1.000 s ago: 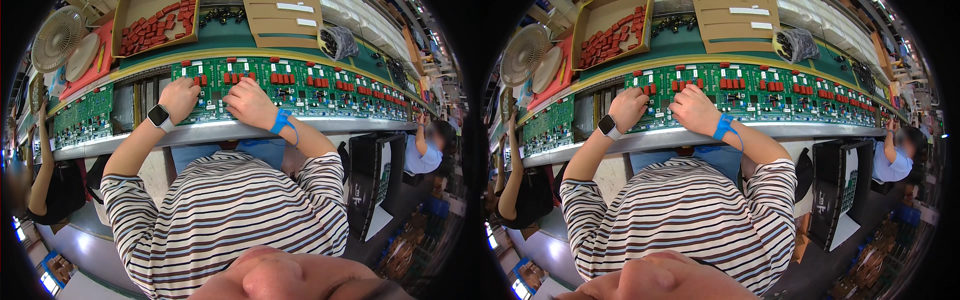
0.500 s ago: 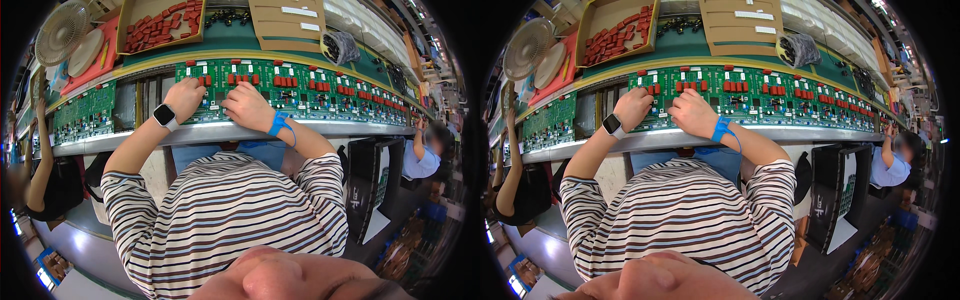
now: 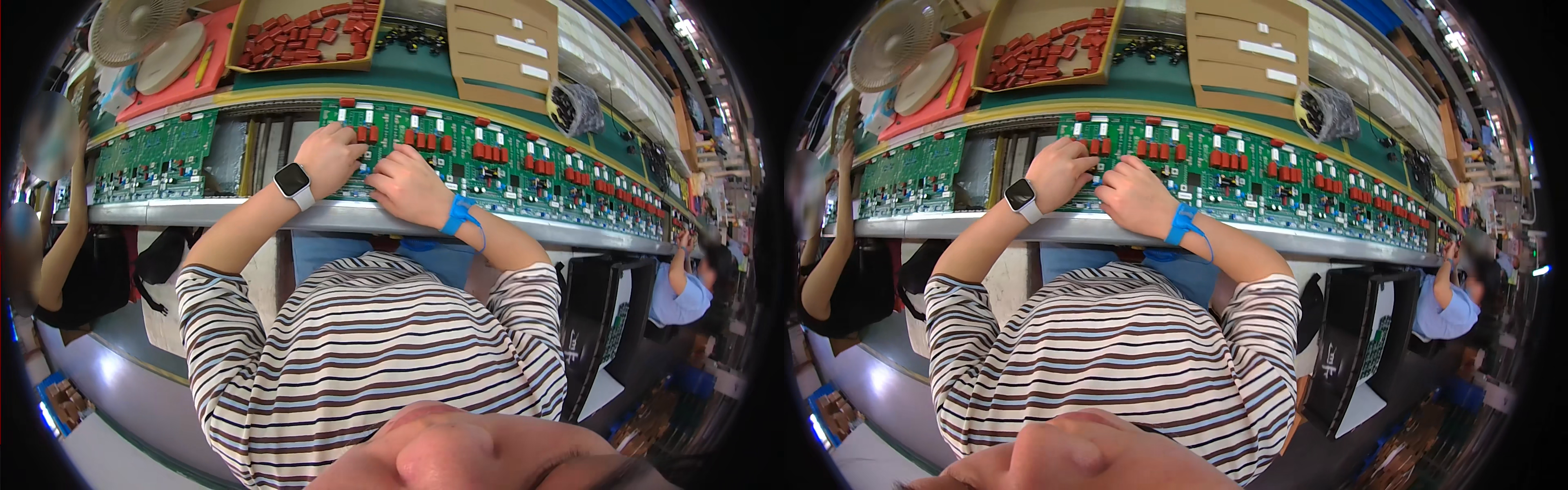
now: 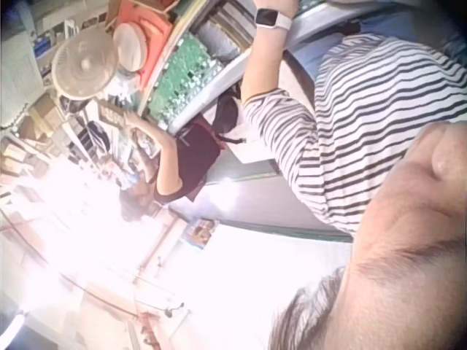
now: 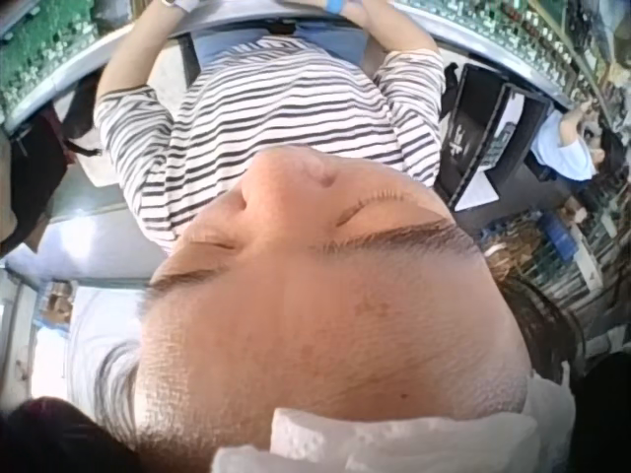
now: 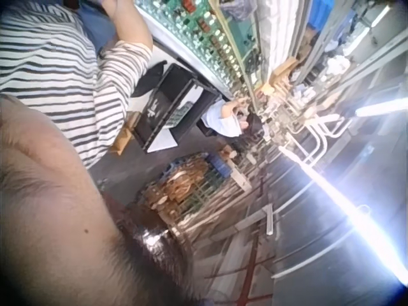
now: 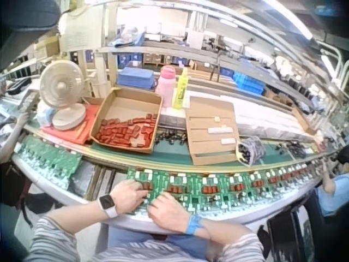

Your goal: Assembling electronic components onto printed circuit boards.

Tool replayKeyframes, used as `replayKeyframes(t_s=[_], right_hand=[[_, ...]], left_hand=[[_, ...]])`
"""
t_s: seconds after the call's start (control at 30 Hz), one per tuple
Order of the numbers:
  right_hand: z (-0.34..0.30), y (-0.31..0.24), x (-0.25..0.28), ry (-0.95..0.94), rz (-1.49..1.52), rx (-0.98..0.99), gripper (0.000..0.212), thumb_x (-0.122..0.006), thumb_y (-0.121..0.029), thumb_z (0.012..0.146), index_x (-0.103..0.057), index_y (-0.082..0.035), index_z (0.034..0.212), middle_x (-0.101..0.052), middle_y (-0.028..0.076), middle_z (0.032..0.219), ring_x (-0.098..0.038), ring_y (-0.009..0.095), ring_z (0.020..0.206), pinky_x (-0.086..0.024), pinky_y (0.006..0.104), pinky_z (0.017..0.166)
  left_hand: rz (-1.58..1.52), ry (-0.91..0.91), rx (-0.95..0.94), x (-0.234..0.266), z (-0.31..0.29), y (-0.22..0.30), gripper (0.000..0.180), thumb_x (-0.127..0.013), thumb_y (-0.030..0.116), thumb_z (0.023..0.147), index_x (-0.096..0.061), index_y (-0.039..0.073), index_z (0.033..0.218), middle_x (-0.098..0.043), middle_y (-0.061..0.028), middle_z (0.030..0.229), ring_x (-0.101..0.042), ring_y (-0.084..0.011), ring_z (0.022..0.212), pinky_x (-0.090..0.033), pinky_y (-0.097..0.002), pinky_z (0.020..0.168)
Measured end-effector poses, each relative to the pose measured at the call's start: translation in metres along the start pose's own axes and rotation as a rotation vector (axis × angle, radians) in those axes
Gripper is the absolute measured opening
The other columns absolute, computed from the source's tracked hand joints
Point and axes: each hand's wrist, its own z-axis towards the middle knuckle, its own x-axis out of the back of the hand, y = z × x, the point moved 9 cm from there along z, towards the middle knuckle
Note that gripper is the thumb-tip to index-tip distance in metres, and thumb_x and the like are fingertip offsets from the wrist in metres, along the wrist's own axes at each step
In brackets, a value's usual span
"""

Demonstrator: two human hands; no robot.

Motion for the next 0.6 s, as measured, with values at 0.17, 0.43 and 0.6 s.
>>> replayKeyframes(t_s=[0.17,0.43,0.6], right_hand=[[0.021,-0.020,-0.005,-0.005,0.033,0.087,0.018,-0.066,-0.016,0.069,-0.063,-0.008,0.084,-0.056,0.005,0.081,-0.053,0.023,0.084,-0.038,0.0418,0.090],[0.062,-0.072,-0.044,-0.039,0.118,0.312,0.029,-0.068,-0.027,0.068,-0.060,-0.005,0.085,-0.056,0.008,0.092,-0.052,0.023,0.095,-0.034,0.0438,0.097],[0.070,-0.071,-0.074,-0.196,0.082,0.256,0.037,-0.064,-0.034,0.075,-0.058,-0.005,0.096,-0.057,0.008,0.088,-0.054,0.025,0.091,-0.035,0.0463,0.097]], left_hand=[[-0.082,0.115,0.144,0.042,-0.026,-0.041,0.034,-0.066,0.014,0.072,-0.060,0.006,0.105,-0.058,-0.0106,0.095,-0.053,-0.0274,0.089,-0.044,-0.0360,0.079],[0.464,0.375,0.897,0.122,-0.208,-0.284,0.051,-0.061,0.040,0.078,-0.054,0.005,0.114,-0.055,-0.0211,0.113,-0.050,-0.0377,0.104,-0.040,-0.0431,0.090],[0.422,0.048,1.456,0.132,-0.306,-0.351,0.070,-0.033,0.064,0.083,-0.046,0.009,0.124,-0.055,-0.0215,0.116,-0.049,-0.0371,0.112,-0.031,-0.0517,0.096]])
